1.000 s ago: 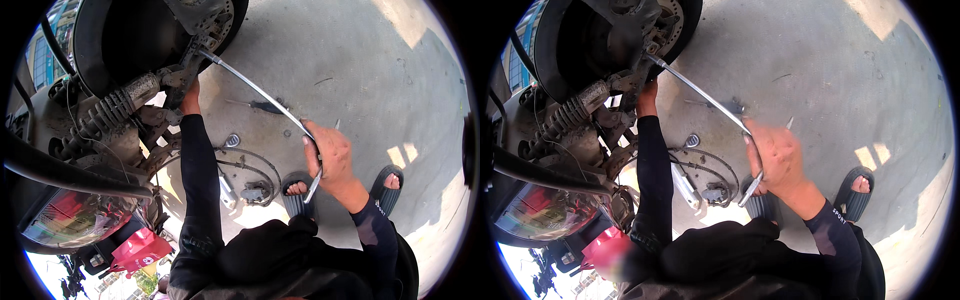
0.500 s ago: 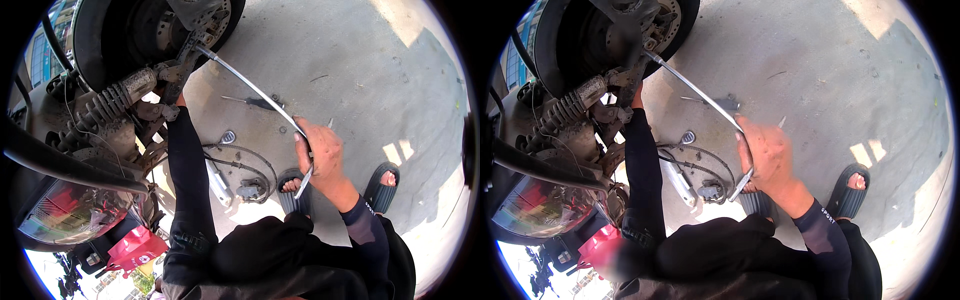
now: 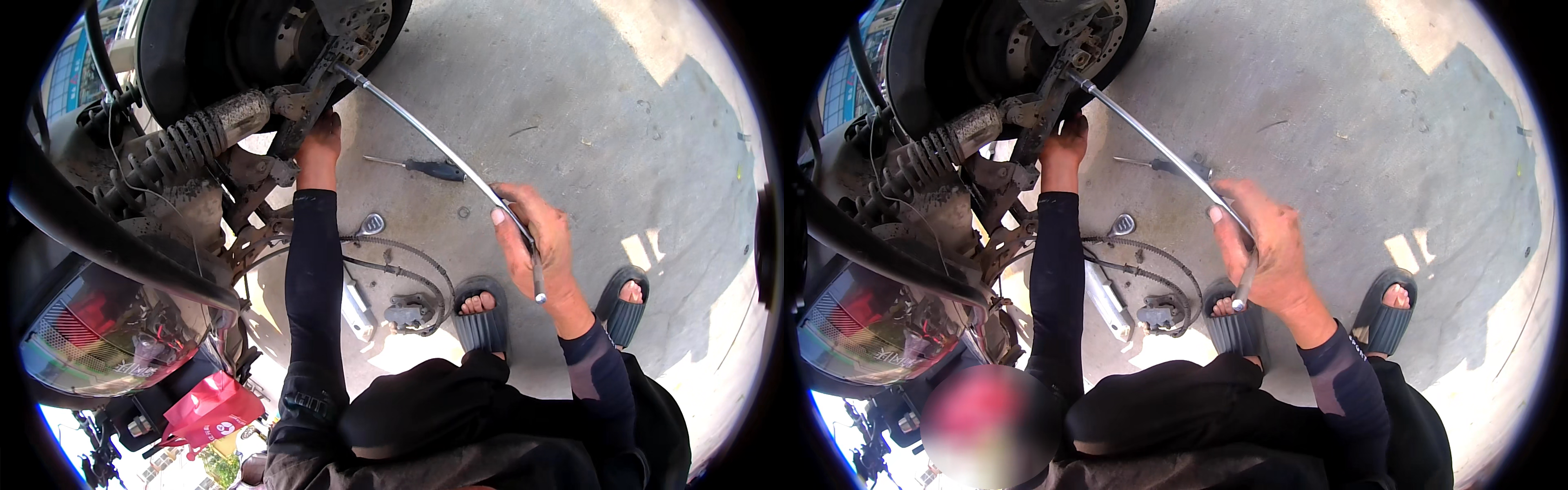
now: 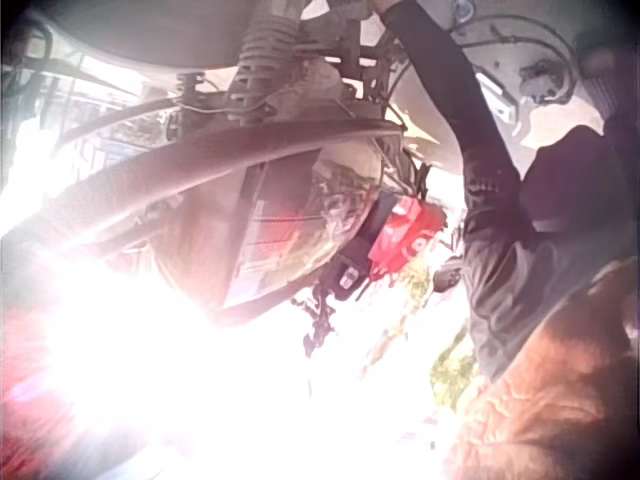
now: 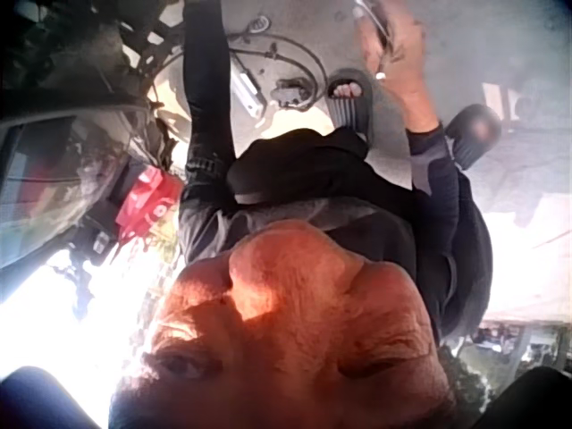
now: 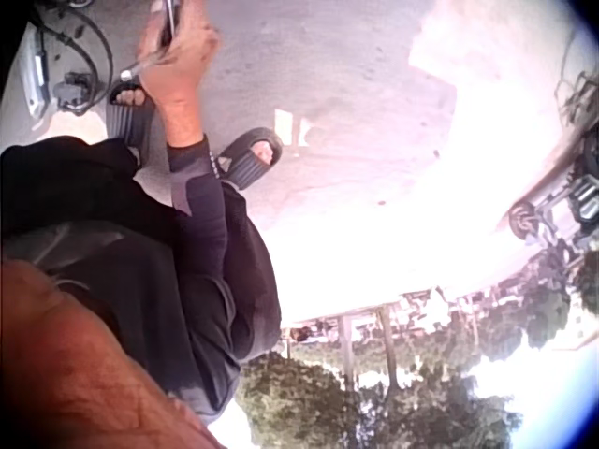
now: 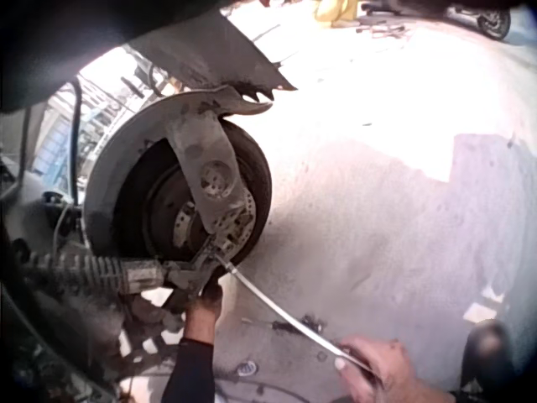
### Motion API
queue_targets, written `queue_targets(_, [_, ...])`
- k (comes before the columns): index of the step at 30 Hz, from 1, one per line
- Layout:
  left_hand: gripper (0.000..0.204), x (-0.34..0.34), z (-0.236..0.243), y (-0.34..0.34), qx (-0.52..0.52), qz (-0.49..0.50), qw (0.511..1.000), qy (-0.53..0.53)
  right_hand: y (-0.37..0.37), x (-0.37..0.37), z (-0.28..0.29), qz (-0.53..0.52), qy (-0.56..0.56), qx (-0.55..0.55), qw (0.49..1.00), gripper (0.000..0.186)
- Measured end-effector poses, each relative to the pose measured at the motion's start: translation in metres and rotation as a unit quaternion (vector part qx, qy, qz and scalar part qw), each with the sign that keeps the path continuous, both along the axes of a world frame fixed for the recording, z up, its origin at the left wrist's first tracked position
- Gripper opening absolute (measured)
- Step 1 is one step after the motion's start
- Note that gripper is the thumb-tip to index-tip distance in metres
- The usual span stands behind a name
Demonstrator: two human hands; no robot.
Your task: The person works on the front wheel area of a motorcycle, using a T-handle hex wrench and a screwdriver to remove and reinstall brake caliper bolts. The person removes the caliper, manipulates the brake hose, and then reattaches the caliper, tightening the bolts.
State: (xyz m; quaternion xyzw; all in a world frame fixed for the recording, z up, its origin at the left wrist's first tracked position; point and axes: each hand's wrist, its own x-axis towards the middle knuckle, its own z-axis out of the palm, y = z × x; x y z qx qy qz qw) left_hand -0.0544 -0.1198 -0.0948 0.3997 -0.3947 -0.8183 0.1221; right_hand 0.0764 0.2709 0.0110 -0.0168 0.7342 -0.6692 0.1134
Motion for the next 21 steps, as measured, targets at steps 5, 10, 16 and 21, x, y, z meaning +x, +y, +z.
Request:
queue_targets(5, [0.053,-0.009,0.005,0.021,-0.022,-0.006,0.999,-0.03,0.009,0.001,0.003,0.004,-0.083,-0.082,0.993,0.019])
queue_targets(10, [0.058,-0.006,0.002,0.003,-0.002,0.0,0.996,-0.087,0.004,0.002,0.004,-0.012,-0.108,-0.118,0.987,0.019])
queue_targets(16, [0.046,0.051,0.048,0.036,-0.141,-0.215,0.946,-0.197,0.064,-0.02,-0.004,0.049,0.291,0.217,0.93,0.023])
queue_targets(21, [0.044,0.114,0.16,0.09,-0.226,-0.515,0.826,-0.045,0.16,-0.027,-0.085,0.119,0.327,0.475,0.808,0.035])
